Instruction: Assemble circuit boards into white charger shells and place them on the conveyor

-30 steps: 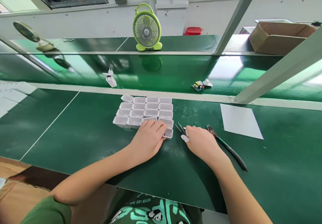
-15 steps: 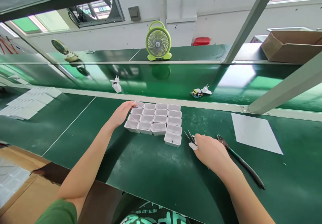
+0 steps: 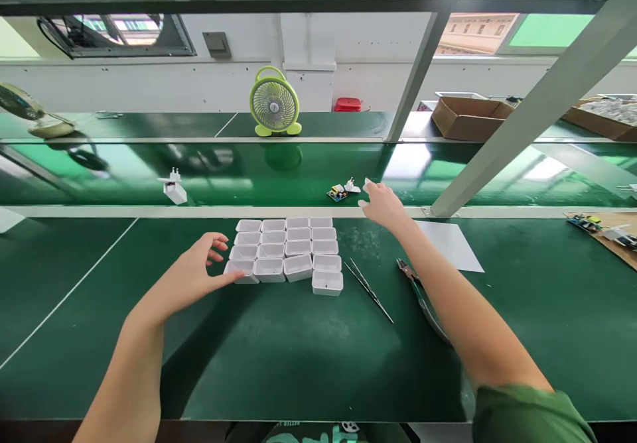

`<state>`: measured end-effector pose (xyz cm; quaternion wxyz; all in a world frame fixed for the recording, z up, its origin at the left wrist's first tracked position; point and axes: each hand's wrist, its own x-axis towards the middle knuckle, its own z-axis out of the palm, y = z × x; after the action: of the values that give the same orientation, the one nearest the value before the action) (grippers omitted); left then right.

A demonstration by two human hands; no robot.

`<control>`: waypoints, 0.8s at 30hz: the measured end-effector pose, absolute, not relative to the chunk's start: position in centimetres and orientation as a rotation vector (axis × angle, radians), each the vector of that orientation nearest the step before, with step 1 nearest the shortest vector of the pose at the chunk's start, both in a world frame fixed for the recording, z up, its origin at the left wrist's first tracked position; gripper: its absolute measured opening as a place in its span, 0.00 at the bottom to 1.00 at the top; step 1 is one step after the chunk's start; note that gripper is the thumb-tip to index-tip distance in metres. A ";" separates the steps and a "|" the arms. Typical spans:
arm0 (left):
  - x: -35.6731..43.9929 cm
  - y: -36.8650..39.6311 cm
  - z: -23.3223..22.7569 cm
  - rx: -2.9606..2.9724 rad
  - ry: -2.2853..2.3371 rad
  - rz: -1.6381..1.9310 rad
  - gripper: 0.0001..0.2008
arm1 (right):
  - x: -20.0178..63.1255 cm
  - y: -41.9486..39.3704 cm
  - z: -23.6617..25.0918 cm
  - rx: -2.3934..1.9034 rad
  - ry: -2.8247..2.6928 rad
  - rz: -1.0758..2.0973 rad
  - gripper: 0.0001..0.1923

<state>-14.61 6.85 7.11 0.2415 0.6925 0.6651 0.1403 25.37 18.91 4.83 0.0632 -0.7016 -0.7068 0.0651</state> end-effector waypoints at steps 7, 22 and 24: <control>-13.2 4.8 7.2 2.095 1.676 0.221 0.17 | 21.6 27.2 3.0 -2.178 -2.229 0.153 0.21; -12.9 4.1 8.6 2.126 1.634 0.233 0.12 | 26.3 21.0 10.9 -2.001 -2.733 -0.095 0.14; -12.3 3.6 9.1 2.158 1.528 0.324 0.14 | 26.0 20.3 10.3 -2.002 -2.778 -0.048 0.14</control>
<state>-12.29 3.59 9.08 0.2364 0.7872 0.5573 0.1181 25.97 20.28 10.28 -0.1411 -0.5786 -0.8032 -0.0138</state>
